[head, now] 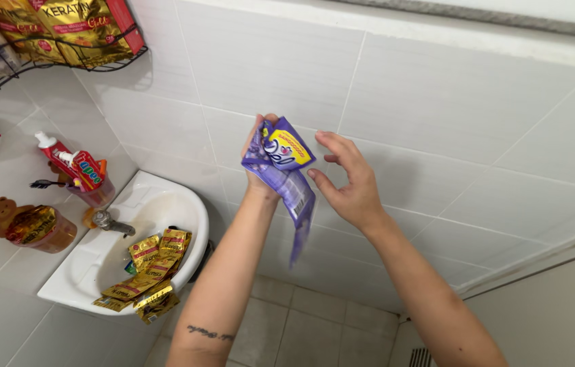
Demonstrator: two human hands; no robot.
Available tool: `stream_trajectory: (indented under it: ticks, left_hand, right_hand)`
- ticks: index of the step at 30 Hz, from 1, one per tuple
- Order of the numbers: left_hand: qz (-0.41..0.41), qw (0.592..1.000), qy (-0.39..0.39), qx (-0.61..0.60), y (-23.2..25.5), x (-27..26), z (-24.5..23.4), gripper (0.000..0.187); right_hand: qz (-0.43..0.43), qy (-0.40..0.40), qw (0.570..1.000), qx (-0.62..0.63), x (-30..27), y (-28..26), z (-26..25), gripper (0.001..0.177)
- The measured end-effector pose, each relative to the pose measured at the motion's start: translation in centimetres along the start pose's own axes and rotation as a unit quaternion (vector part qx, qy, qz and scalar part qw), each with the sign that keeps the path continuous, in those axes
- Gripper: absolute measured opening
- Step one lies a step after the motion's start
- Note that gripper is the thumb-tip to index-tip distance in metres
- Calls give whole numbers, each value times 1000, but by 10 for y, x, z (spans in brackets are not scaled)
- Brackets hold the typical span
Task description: The person wipes the surfaces of several small packaged items with a cloth in a bathroom. They handle a purple sachet and multiple green-and-yellow sachets, rubbing each with the cloth and placing them into a sink or on a wall-mounted rack.
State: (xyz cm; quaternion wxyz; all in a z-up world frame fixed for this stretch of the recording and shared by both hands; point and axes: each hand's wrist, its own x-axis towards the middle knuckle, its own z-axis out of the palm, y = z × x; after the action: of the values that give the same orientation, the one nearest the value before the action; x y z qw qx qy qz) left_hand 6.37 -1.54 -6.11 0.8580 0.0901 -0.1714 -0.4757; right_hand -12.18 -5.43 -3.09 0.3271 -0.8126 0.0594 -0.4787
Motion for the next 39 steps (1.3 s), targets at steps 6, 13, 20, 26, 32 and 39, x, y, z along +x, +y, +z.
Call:
stream_trajectory:
  ticks: [6, 13, 20, 26, 32, 39]
  left_hand:
    - [-25, 998, -49, -21, -14, -26, -12, 28]
    - [-8, 1000, -7, -3, -7, -62, -27, 27]
    - [61, 981, 40, 180, 18, -100, -47, 29]
    - [124, 951, 83, 271, 35, -138, -65, 22]
    - [158, 923, 152, 316, 55, -176, -63, 16]
    - [138, 932, 139, 305, 77, -202, -50, 18]
  right_hand:
    - [-16, 13, 999, -31, -21, -1, 22, 55]
    - [82, 91, 989, 82, -59, 4, 56, 42]
    - [136, 173, 962, 159, -87, -1, 71, 35]
    - [173, 176, 959, 136, -114, -10, 86, 29]
    - [215, 163, 944, 191, -147, -11, 111, 22]
    - [259, 148, 916, 268, -173, 9, 137, 23]
